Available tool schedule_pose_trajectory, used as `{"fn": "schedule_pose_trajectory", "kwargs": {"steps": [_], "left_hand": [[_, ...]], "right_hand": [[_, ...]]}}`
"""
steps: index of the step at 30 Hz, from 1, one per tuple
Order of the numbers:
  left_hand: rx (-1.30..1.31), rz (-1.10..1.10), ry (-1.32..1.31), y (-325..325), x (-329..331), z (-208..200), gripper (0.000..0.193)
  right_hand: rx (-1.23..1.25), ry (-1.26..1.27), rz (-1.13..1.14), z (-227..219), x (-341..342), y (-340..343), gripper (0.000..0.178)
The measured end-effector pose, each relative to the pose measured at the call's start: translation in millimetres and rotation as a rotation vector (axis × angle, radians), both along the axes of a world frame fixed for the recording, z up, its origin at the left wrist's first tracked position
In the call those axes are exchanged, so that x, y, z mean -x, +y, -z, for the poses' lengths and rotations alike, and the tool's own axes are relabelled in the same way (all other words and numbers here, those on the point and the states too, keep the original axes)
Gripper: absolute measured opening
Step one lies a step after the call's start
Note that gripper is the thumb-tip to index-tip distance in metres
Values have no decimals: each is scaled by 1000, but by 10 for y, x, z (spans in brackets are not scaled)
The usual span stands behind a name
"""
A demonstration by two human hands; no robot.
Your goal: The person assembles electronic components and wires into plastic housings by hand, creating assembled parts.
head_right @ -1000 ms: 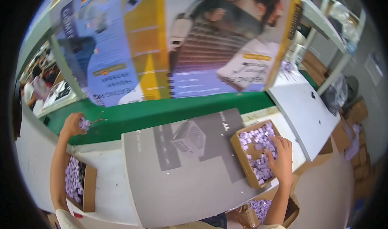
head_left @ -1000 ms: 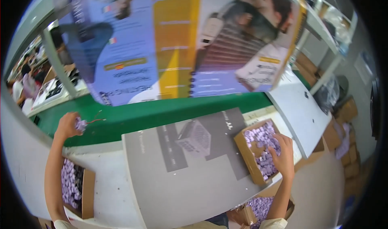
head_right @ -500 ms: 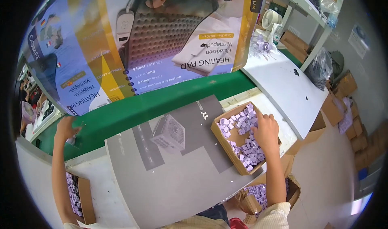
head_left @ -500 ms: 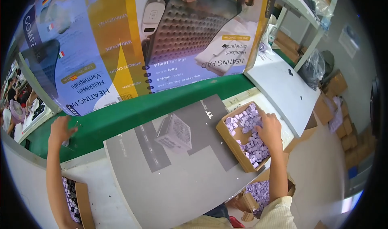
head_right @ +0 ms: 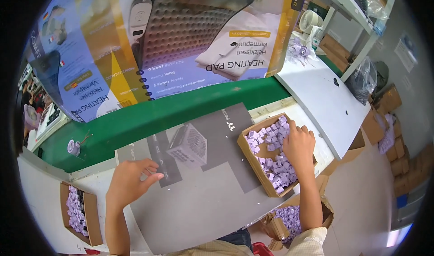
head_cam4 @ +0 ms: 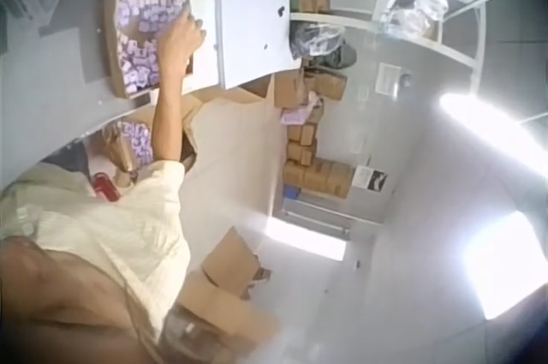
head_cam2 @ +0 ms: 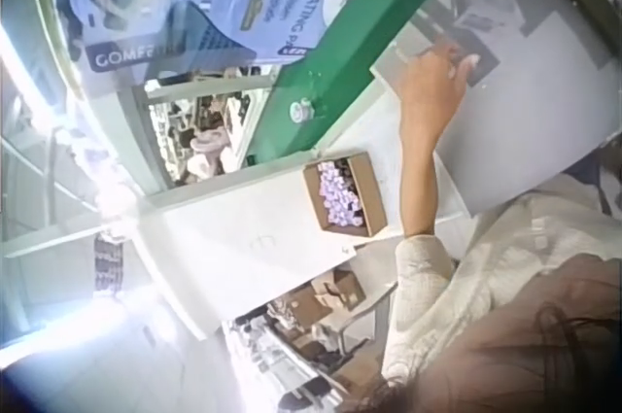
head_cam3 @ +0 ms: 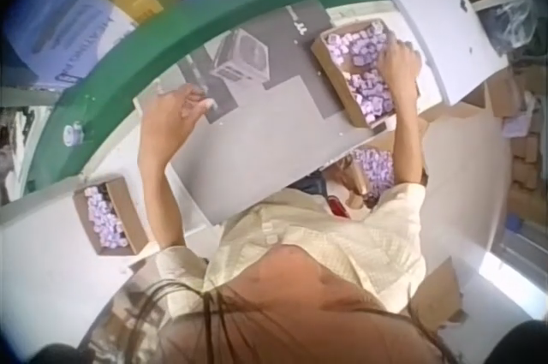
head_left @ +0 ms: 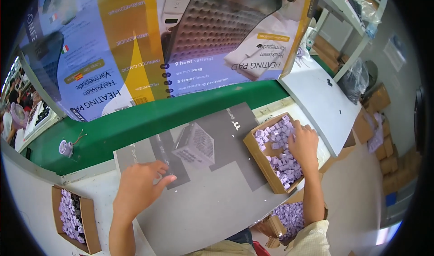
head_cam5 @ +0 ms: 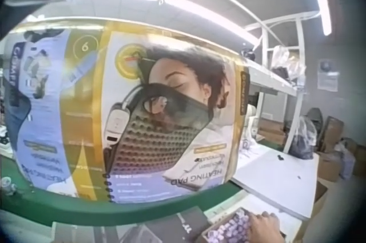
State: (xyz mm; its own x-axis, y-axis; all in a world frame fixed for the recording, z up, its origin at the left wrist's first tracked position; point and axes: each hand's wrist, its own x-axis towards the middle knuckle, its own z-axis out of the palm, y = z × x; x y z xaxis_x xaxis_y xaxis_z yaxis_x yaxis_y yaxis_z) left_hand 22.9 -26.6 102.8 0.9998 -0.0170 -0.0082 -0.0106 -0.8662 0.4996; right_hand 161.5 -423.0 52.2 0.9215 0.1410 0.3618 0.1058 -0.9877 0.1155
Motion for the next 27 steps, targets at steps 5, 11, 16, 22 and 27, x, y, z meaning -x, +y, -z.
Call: {"fn": "schedule_pose_trajectory", "kwargs": {"steps": [5,11,16,22,27], "left_hand": [[138,-12,-59,6,105,213,21],[751,104,-105,-500,86,13,38],[974,126,-187,-428,209,14,40],[1063,85,-184,-254,277,-23,37],[1054,130,-222,-171,257,-80,34]], "right_hand": [[-406,-140,-336,-410,419,653,30],[-694,-164,-739,-714,939,1380,32],[-710,-123,-923,-681,1046,1704,40],[-716,-6,-1027,-684,1033,1814,47],[-987,-227,-916,-619,1088,1843,35]]}}
